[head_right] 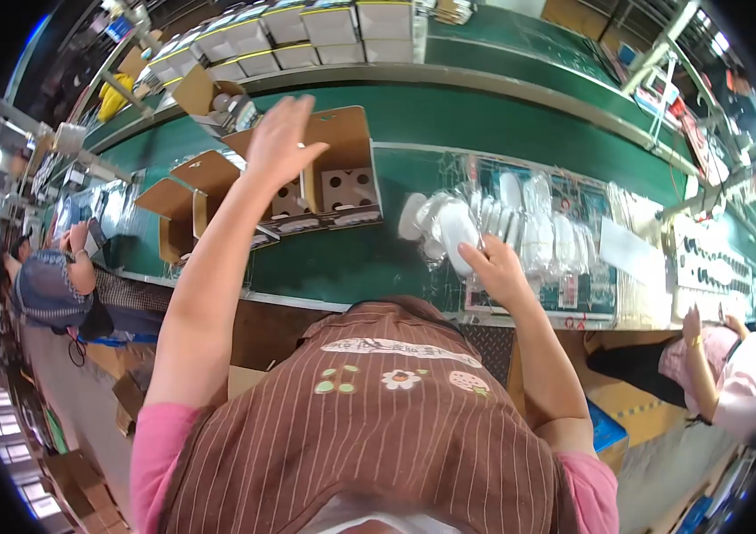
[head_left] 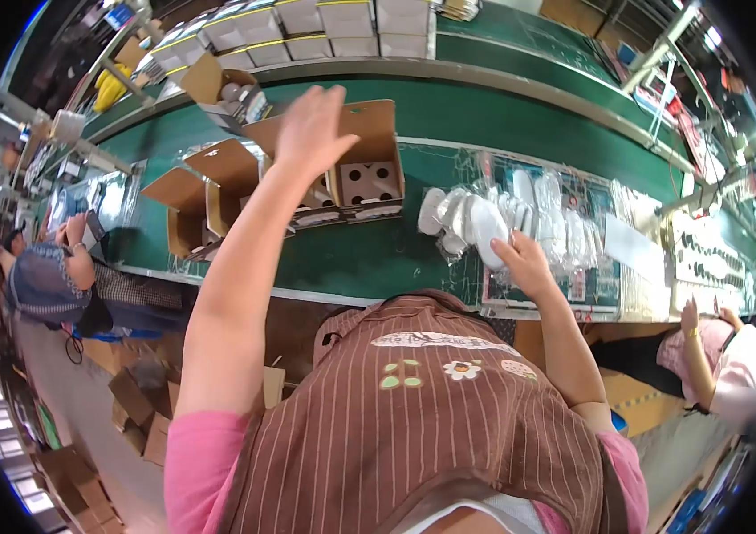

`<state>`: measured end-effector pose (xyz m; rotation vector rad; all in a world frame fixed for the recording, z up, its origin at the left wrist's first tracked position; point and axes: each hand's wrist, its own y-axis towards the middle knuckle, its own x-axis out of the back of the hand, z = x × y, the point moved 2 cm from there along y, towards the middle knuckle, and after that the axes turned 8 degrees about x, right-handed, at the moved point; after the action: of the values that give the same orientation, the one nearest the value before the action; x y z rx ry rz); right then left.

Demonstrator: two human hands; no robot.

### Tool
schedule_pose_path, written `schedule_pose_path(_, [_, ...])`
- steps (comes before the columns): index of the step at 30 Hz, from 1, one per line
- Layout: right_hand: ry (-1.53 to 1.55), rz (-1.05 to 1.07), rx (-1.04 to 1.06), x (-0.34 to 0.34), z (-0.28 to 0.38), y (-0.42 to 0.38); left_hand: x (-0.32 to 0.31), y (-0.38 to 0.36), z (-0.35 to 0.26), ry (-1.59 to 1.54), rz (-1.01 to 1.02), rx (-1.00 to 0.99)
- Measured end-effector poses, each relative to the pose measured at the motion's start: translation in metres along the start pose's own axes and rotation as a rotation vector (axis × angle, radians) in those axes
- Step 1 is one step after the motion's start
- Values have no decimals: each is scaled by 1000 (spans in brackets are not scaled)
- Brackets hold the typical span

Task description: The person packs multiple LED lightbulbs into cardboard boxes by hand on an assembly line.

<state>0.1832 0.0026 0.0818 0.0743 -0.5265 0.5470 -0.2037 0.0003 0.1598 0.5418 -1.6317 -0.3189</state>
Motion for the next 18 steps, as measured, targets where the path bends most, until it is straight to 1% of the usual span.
schedule_pose_path(2, [-142,45,95,3,59,20,-16,14,-4,54,251,-22])
schedule_pose_path(4, [-278,98,184,-2,100,41,-21,16,-16,124,303,-60])
schedule_pose_path(6, [-454,117,282,-15,125,62,-21,1,-27,-112,255,-18])
schedule_pose_path(7, [-538,125,331,-26,135,74,-23,-6,-31,-124,252,12])
schedule_pose_path(10, [-898,503,206,-74,153,113,-21,-25,-38,-240,192,142])
schedule_pose_path(12, [-1028,608,163,-112,141,137,-18,-35,-37,-382,134,230])
schedule_pose_path(15, [-1148,850,118,-158,126,159,-19,-64,-32,-677,83,388])
schedule_pose_path(18, [-1020,793,209,-184,68,184,-29,-95,-27,-932,7,487])
